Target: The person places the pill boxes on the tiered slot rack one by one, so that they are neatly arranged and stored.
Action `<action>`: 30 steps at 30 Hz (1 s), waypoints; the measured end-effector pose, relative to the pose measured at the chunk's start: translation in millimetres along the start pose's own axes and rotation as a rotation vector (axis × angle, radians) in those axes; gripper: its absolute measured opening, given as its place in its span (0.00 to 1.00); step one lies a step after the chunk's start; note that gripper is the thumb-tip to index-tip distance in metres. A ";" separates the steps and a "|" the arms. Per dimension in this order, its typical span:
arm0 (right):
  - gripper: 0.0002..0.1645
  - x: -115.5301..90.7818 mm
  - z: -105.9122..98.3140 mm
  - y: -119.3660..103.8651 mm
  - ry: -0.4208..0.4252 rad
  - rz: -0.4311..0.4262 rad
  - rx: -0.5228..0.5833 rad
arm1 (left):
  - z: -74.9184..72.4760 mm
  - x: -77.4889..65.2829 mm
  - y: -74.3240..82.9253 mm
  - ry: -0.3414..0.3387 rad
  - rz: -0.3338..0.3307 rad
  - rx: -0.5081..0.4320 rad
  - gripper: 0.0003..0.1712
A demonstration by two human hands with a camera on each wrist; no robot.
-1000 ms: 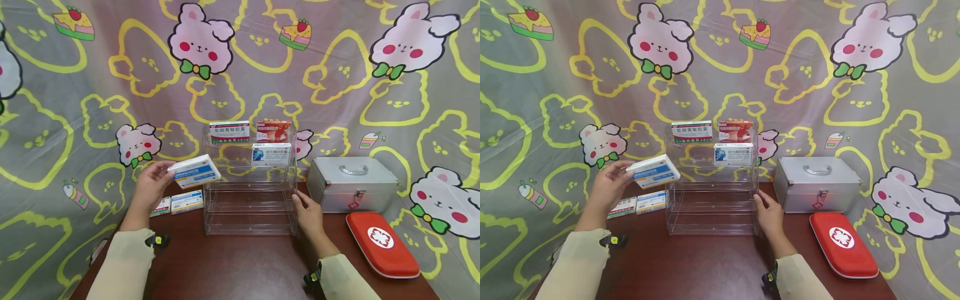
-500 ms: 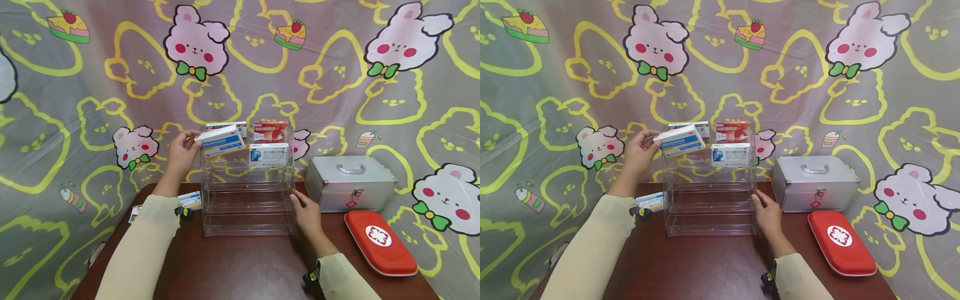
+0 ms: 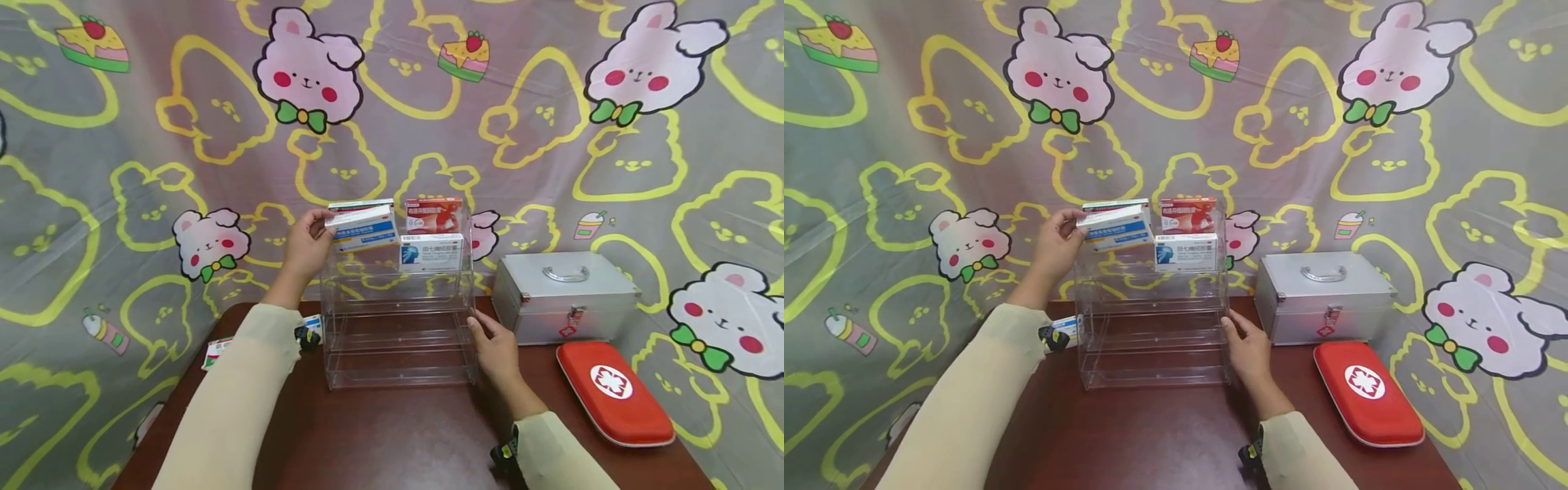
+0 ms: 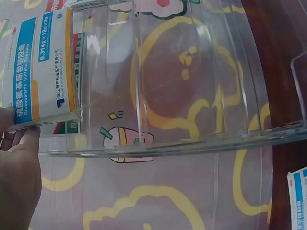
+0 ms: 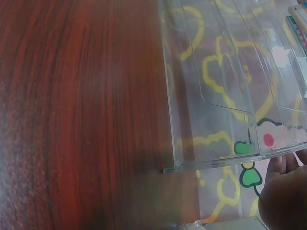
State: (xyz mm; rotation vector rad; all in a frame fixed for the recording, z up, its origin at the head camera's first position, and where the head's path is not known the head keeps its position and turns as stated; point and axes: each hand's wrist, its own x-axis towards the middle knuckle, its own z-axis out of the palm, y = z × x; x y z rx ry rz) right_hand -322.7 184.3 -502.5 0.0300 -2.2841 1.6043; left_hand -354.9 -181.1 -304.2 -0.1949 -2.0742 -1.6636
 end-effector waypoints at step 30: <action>0.24 0.9 2.6 1.8 0.006 -0.019 -0.029 | 2.9 -9.5 -15.3 -0.035 0.081 0.420 0.15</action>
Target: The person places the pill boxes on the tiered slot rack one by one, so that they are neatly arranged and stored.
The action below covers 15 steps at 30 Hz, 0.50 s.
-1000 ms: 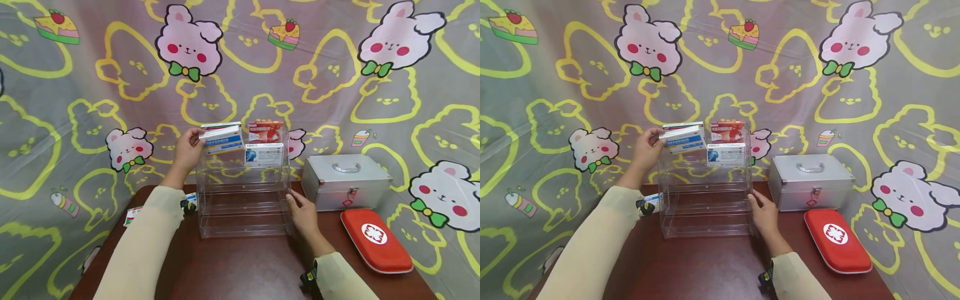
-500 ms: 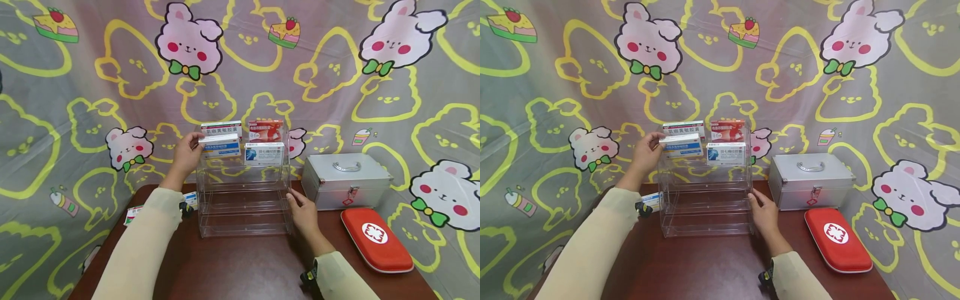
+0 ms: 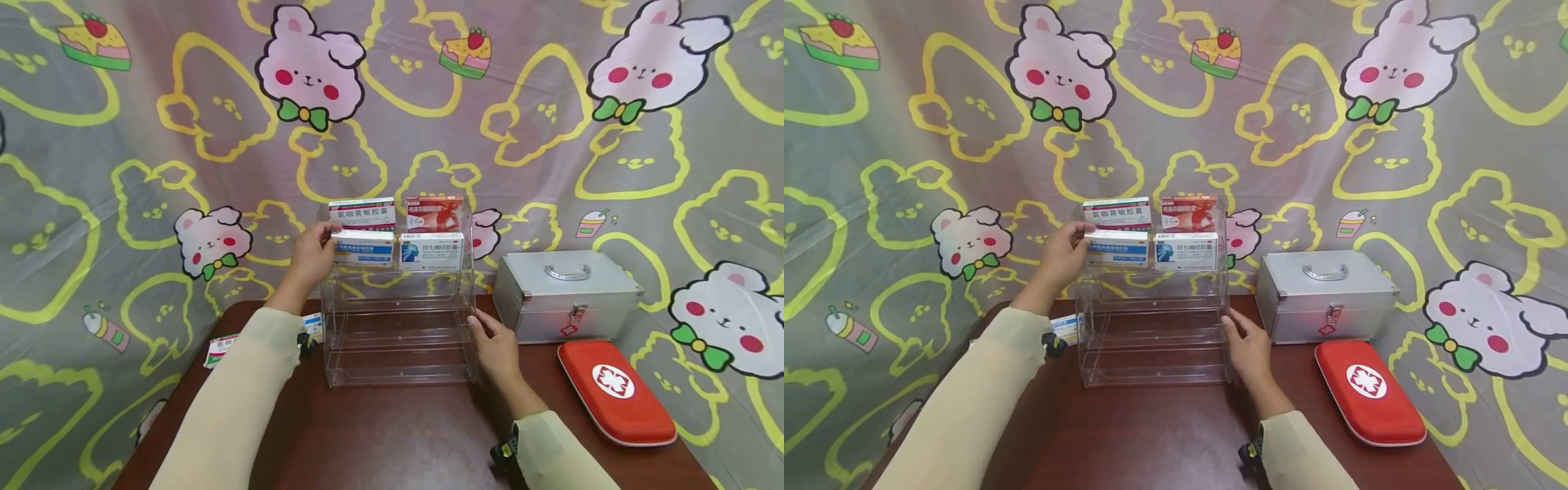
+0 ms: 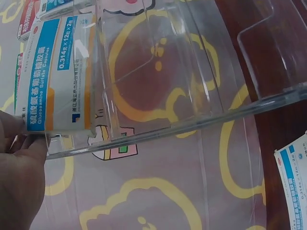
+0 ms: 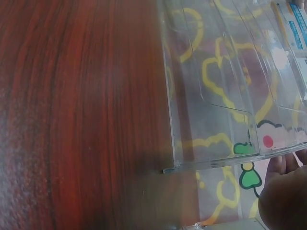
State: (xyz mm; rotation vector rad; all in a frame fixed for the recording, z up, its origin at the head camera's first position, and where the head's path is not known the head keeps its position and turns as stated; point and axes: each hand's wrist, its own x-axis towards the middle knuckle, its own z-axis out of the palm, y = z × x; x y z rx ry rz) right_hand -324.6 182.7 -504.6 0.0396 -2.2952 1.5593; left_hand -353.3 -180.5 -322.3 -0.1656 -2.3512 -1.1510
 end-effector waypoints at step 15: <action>0.24 -1.4 0.8 -2.0 0.001 0.009 0.005 | 6.6 -7.9 -0.6 0.055 0.047 0.064 0.17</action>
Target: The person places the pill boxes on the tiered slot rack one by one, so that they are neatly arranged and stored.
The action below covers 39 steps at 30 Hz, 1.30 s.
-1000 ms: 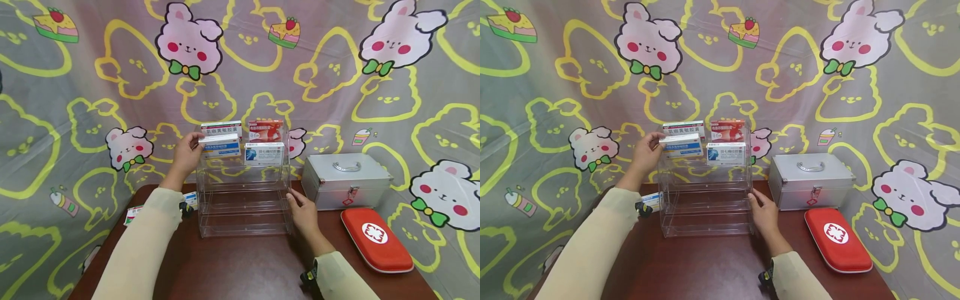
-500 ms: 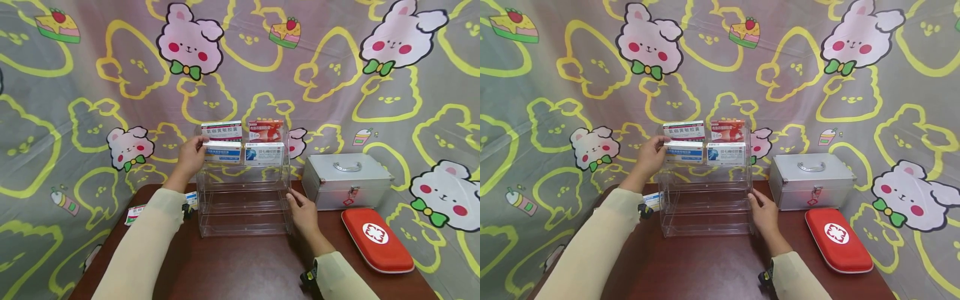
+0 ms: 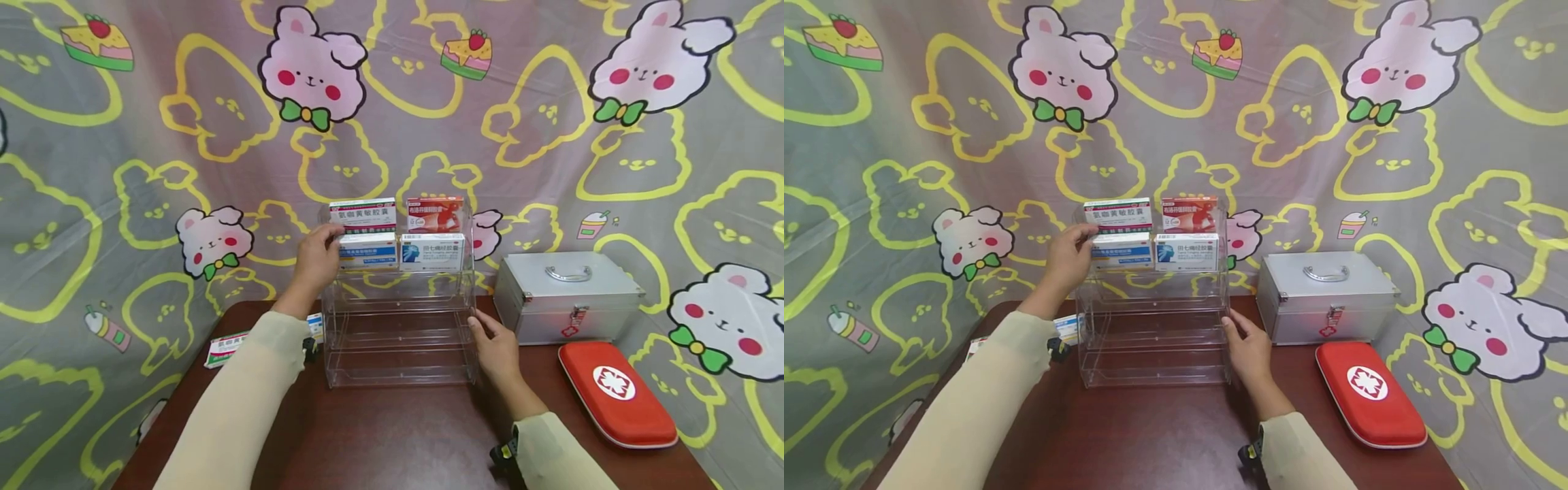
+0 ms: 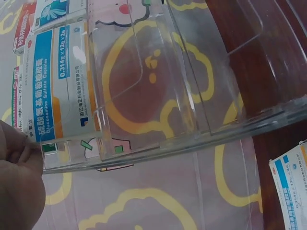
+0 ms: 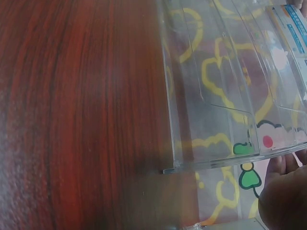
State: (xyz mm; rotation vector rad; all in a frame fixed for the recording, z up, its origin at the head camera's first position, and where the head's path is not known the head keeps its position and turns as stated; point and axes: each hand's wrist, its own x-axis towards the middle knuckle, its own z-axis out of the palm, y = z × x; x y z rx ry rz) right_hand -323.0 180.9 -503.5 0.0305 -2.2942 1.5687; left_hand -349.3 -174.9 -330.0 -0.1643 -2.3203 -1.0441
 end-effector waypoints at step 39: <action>0.22 1.0 -0.5 -0.8 0.001 -0.033 0.026 | -37.1 -95.5 -198.4 -0.523 -0.327 0.302 0.46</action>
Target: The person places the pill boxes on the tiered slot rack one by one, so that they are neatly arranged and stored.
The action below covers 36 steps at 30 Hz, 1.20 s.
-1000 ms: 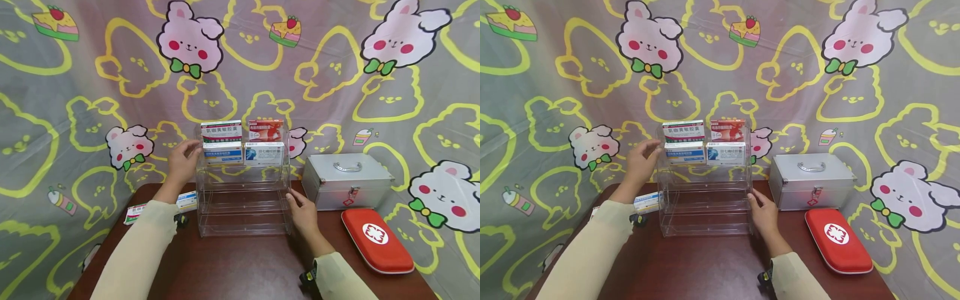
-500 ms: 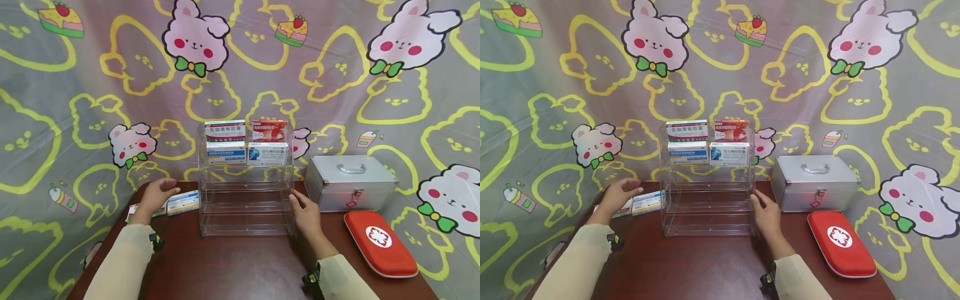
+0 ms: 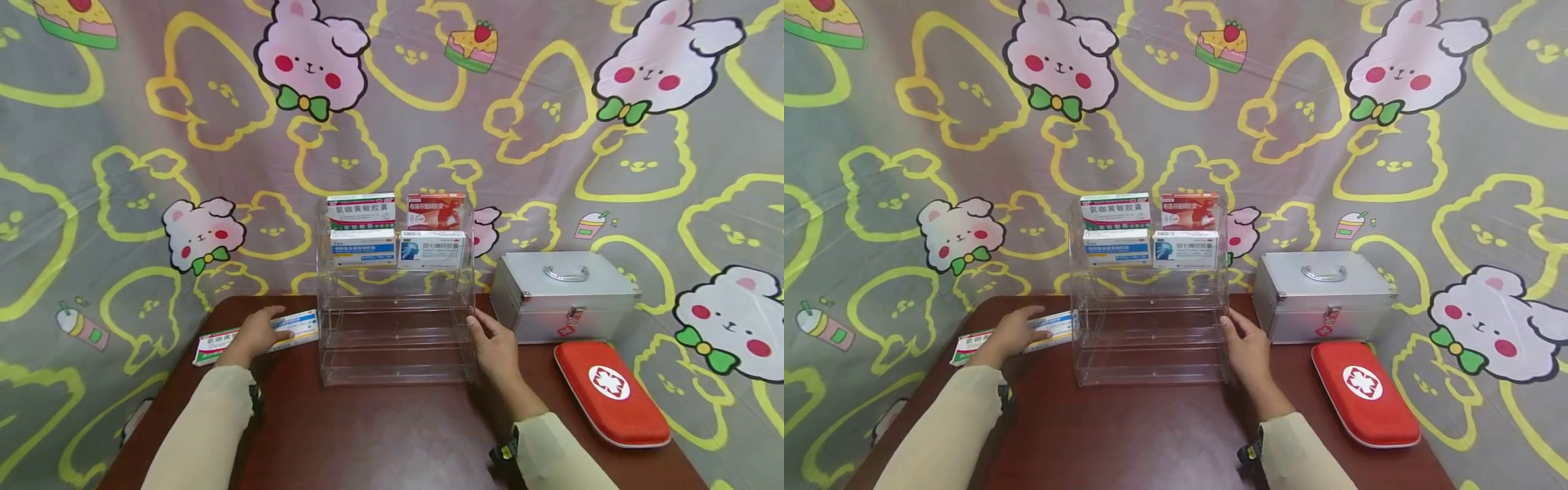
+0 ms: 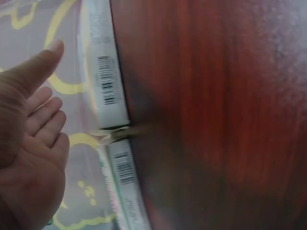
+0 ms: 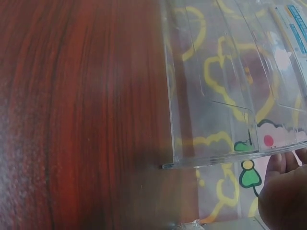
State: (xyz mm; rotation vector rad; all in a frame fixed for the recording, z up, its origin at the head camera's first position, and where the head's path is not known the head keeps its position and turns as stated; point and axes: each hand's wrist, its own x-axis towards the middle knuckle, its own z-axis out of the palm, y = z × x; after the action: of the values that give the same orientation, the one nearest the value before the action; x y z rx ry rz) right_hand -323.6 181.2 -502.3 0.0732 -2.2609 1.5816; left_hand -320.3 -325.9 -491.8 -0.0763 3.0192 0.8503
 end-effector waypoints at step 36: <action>0.24 0.0 -1.0 1.8 -0.002 0.009 0.009 | 9.3 -66.6 -32.0 -0.063 0.022 -0.010 0.47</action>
State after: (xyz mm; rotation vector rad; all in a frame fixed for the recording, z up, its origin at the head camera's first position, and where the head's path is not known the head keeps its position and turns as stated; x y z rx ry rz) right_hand -323.7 182.8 -503.7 0.0674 -2.2584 1.5972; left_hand -252.3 -345.3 -515.4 -0.0166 2.9631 0.8534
